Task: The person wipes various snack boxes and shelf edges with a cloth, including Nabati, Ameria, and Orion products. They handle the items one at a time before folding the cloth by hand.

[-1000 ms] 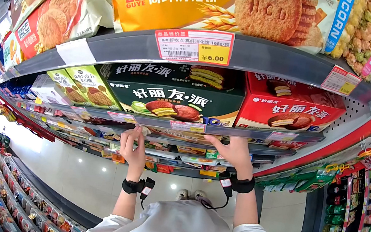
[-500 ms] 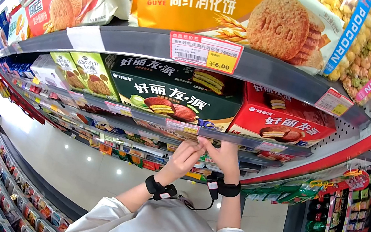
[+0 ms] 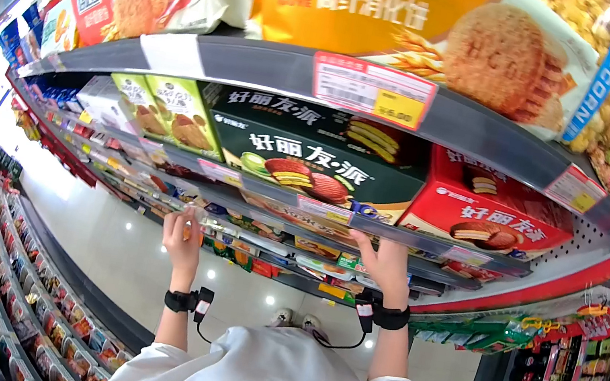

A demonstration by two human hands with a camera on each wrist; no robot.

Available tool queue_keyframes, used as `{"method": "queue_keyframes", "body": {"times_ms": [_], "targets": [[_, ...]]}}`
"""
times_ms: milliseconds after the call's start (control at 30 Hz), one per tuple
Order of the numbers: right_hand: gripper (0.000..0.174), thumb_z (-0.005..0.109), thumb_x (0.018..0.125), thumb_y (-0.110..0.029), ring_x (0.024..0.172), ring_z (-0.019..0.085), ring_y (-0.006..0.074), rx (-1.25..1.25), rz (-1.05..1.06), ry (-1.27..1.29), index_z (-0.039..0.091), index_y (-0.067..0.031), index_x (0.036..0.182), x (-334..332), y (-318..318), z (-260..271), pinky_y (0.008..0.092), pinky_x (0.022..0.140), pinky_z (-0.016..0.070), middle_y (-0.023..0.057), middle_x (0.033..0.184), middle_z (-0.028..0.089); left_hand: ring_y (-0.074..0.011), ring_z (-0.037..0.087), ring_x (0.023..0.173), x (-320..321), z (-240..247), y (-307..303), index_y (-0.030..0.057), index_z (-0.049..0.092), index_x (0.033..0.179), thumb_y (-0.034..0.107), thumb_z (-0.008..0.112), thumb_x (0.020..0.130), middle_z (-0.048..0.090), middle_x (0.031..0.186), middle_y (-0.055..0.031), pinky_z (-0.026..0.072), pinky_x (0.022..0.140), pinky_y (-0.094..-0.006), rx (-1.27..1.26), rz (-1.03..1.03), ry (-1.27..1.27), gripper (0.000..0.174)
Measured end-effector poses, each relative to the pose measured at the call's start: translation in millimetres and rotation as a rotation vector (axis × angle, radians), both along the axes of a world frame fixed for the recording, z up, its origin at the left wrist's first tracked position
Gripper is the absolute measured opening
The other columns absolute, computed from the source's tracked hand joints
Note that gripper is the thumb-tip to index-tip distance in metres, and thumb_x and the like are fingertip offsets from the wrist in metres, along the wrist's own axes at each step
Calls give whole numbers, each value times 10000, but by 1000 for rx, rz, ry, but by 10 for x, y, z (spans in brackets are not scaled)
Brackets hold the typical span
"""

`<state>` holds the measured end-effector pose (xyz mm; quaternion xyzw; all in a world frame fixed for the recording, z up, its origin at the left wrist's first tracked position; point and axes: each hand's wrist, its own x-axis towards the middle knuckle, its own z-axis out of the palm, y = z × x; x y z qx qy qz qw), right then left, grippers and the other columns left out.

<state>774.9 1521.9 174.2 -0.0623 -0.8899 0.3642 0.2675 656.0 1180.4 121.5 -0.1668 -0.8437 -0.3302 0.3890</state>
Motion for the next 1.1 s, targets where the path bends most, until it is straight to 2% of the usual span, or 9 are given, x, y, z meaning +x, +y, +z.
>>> {"method": "queue_keyframes", "body": {"times_ms": [233,333,433,467,567,700,933,1033,1100], "targets": [[304,601,920,-220,1092,528,427,94,-125,31,639,15,1110,41,47,-289,471,997,352,242,1152,600,-274,619,848,577,-26,-515,9,629,890,-103,659,767,620,874,-102,497,728,-367,54,245,-95,168],[344,549,883,-151,1219,496,378,455,-142,305,627,59,1144,150,-101,-443,475,1045,295,213,1261,577,-279,598,833,854,-78,-705,9,629,886,-100,660,760,631,889,-99,488,736,-381,15,310,-144,170],[351,498,911,-194,1216,518,343,389,108,343,643,10,1157,172,-406,-511,457,1078,272,173,1245,607,-282,595,825,1120,-19,-850,12,632,886,-95,664,753,629,884,-100,487,731,-379,-34,391,-189,174],[326,502,897,-178,1201,540,325,347,207,335,657,2,1120,125,-536,-495,458,1048,317,163,1233,619,-273,625,833,1189,-5,-899,6,634,889,-110,662,750,615,869,-107,510,719,-360,-60,420,-176,183],[353,554,774,9,1167,570,312,229,451,267,660,-26,1108,-142,-953,-399,437,966,417,131,1208,635,-281,647,851,1335,-15,-1010,10,640,904,-90,676,760,642,899,-113,519,741,-356,-52,477,-194,179],[406,567,770,39,1185,547,311,201,627,212,606,-15,1171,-545,-1409,-155,444,1000,424,118,1270,584,-279,635,820,1307,-124,-1130,13,637,889,-86,677,759,637,875,-115,510,724,-365,-47,470,-222,169],[544,598,835,-71,1194,497,346,286,457,133,454,-22,1357,-1188,-1841,9,444,1001,381,176,1335,497,-282,595,807,669,-125,-1360,20,643,894,-92,672,740,630,860,-98,491,717,-378,20,311,-142,193],[482,621,880,-166,1126,524,399,268,304,4,496,-15,1320,-1443,-2026,-96,444,943,426,216,1245,546,-284,592,803,296,-90,-1734,19,645,900,-88,668,745,626,858,-98,486,716,-377,-16,238,-131,190],[376,645,888,-244,903,615,420,263,184,-62,585,8,1162,-1611,-2192,-61,478,760,495,225,1017,645,-285,590,799,67,-1,-2062,18,644,901,-87,668,741,622,857,-99,482,714,-378,-11,236,-99,193]]}}
